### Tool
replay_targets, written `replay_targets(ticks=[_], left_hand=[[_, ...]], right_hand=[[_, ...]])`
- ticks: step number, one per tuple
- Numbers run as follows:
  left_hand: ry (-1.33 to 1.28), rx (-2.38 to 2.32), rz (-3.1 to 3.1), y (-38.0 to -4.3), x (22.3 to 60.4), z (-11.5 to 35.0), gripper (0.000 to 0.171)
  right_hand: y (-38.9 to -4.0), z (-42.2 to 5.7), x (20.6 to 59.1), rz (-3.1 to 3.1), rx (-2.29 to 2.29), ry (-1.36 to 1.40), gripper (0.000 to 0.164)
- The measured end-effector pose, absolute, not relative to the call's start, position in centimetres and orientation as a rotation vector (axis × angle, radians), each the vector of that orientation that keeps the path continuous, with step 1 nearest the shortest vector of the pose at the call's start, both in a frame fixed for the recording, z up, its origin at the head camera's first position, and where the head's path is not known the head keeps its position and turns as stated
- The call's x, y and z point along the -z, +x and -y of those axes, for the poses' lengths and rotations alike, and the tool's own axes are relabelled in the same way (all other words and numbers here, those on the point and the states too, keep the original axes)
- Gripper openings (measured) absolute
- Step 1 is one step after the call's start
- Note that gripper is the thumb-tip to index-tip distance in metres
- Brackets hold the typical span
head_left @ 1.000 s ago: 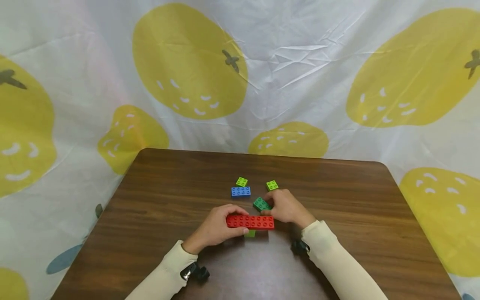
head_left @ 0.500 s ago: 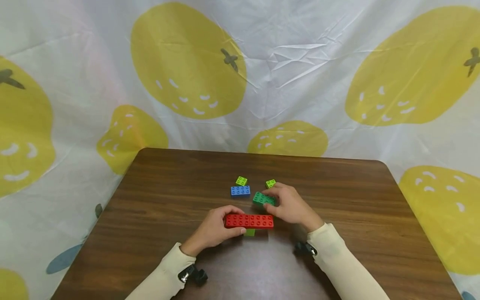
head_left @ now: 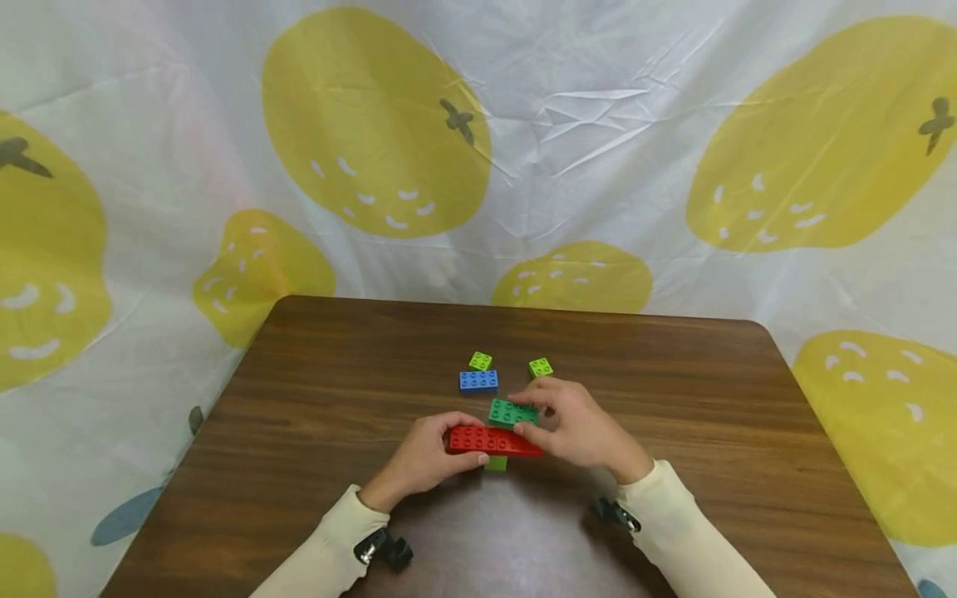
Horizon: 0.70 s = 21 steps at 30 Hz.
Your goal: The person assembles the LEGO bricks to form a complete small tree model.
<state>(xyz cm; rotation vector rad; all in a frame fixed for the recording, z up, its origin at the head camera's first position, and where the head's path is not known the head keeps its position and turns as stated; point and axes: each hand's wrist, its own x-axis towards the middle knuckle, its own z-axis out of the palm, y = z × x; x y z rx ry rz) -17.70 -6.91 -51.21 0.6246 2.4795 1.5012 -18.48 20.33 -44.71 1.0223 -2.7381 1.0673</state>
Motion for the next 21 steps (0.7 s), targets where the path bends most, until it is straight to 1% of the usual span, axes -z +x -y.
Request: replay_targets(ticks=[9,21], left_hand=[[0.628,-1.509,-2.460,-17.6,51.4,6.8,0.043],[0.608,-1.553,-2.417,-17.7,51.6,7.1,0.042]], right_hand=[[-17.2,-19.9,45.0,2.721,-1.026,1.077,0.036],[-17.2,-19.6,45.2,2.711,-0.964,1.129,0.034]])
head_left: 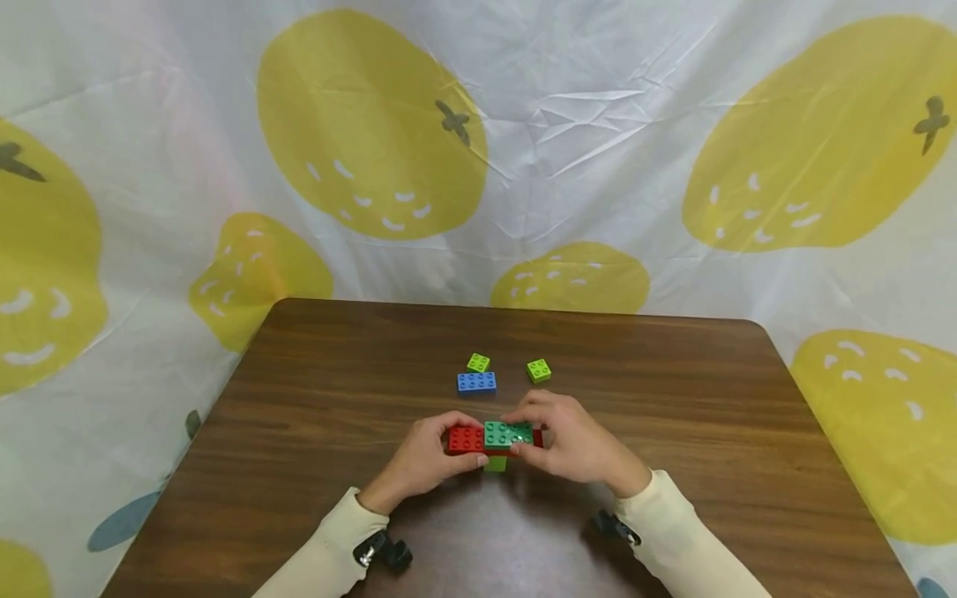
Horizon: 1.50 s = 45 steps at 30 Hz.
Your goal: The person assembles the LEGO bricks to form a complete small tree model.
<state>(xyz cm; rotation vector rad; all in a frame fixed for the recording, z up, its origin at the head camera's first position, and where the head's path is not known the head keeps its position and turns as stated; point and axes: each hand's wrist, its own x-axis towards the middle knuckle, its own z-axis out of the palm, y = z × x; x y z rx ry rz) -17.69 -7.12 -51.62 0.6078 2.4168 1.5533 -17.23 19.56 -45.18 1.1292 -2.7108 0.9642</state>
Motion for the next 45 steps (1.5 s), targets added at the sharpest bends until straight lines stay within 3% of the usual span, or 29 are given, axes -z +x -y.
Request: replay_targets(ticks=[17,28,36,45], left_hand=[[0.617,-1.511,-2.477,-17.8,51.3,7.1,0.040],[0.638,-1.453,-2.502,-18.1,51.1,7.6,0.038],[0.673,-1.427,-2.501,-18.2,51.2,7.0,0.040],[0.667,-1.423,-2.529,-18.3,51.3,6.8,0.041]], right_hand=[[-17.2,-18.3,43.7,2.823,-0.740,1.133,0.027],[-17.3,-18.1,43.9,2.855,-0.739,1.122,0.031],[-19.2,-20.2,44.3,2.805,-1.019,1.141,0.027],[-23.8,-21.6,45.9,2.781,-1.076,0.909,0.021]])
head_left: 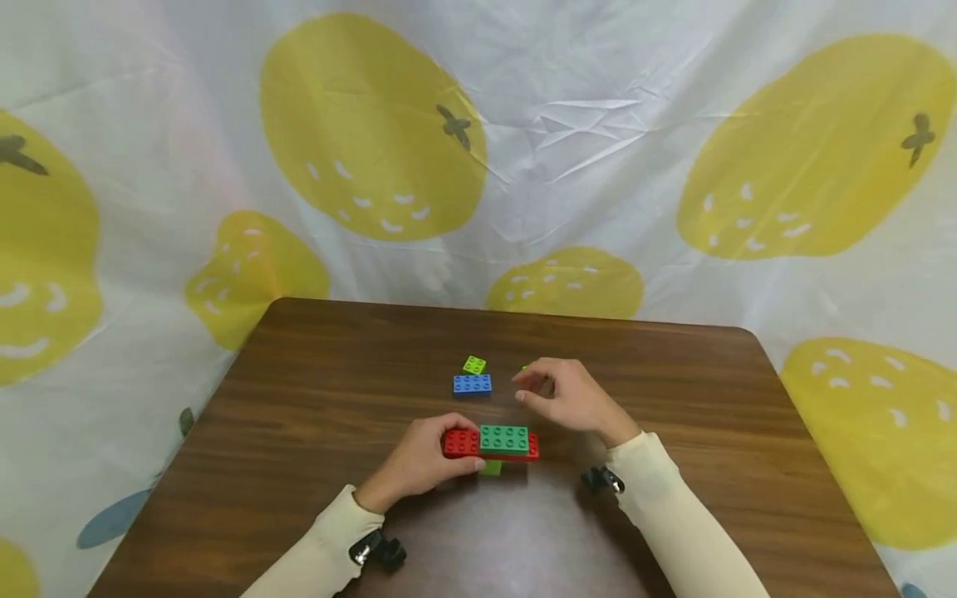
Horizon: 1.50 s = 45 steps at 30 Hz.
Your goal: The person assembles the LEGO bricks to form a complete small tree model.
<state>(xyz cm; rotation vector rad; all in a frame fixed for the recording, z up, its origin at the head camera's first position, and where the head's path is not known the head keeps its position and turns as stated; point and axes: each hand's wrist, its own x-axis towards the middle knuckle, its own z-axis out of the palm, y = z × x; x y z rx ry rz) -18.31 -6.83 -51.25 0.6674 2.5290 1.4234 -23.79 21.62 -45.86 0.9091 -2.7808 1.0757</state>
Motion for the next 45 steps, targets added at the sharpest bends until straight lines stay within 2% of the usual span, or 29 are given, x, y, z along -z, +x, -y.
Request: replay_targets(ticks=[10,17,24,33,38,45], left_hand=[[0.692,-1.462,-2.519,-18.0,51.3,6.2,0.041],[0.706,-1.471,-2.530,-17.9,51.2,6.1,0.041],[0.714,-1.483,-2.525,-18.2,50.9,6.3,0.041],[0.800,-1.447,-2.459,-18.6,51.0,7.5,0.042],[0.859,-1.554,-2.389,-20.4,50.0,8.8,0.034],[0.748,-1.448,-2.634,-25.8,49.3,8.9,0.032]], right_hand=[[-26.0,-23.4,48.5,2.755,-1.085,0.733,0.022],[-23.2,-23.3,47.6,2.753,-1.151,0.779,0.023],[-19.8,-21.6,46.2,2.741,-1.265,0.993,0.023],[-18.4,-20.2,47.1,2.751,-1.192,1.109,0.036],[-18.5,-20.0,47.4,2.716,-1.091,1.119,0.036],[-18.3,-20.0,47.2,2.711,-1.043,1.127,0.036]])
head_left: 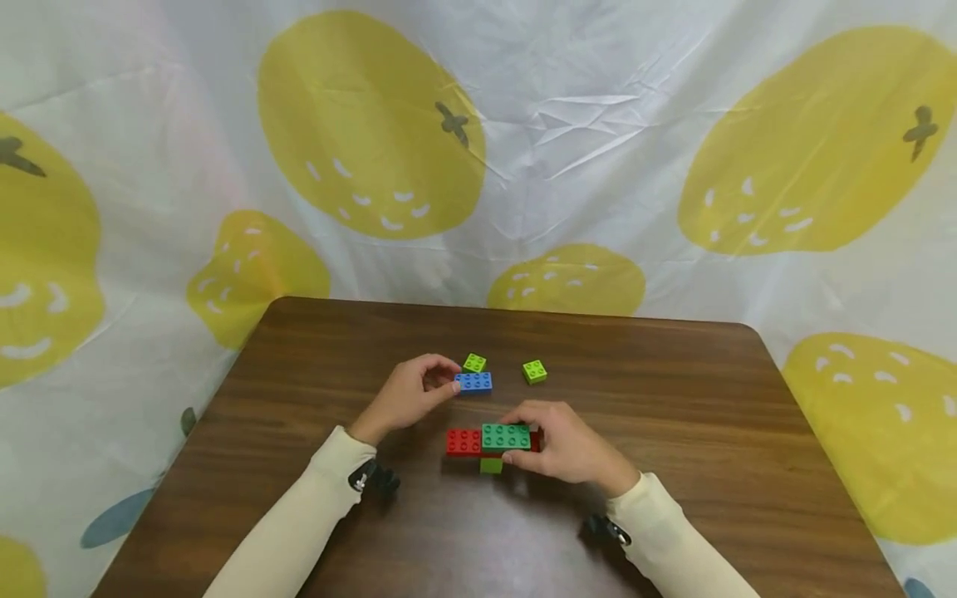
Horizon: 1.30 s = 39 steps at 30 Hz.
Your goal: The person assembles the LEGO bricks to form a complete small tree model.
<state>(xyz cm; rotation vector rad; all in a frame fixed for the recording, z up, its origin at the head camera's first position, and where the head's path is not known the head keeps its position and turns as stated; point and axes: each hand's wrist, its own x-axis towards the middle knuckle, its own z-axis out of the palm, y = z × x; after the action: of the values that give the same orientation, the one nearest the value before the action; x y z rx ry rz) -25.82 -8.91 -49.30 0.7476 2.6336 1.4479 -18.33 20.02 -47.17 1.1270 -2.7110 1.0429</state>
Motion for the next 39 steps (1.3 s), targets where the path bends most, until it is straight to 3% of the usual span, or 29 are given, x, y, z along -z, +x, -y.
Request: replay_targets(ticks=[4,11,16,31,39], left_hand=[[0.740,-1.283,-2.718,-28.8,49.3,8.1,0.030],[0.843,-0.979,-2.714,-32.5,50.4,6.7,0.048],[0.883,-0.908,-2.574,-34.1,50.9,6.4,0.053],[0.792,-1.005,-2.568,-33.9,51.8,6.4,0.030],[0.795,-1.065,-2.612,-33.4,51.9,7.1,0.034]], right_hand=[[-18.3,-20.2,47.4,2.725,-1.050,1.121,0.036],[-18.2,-20.3,47.6,2.703,-1.059,1.132,0.036],[-18.1,-20.2,47.5,2.703,-1.042,1.148,0.035],[-18.4,-19.7,47.6,2.731,-1.033,1.159,0.035],[-18.4,-19.8,47.6,2.707,-1.031,1.160,0.035]])
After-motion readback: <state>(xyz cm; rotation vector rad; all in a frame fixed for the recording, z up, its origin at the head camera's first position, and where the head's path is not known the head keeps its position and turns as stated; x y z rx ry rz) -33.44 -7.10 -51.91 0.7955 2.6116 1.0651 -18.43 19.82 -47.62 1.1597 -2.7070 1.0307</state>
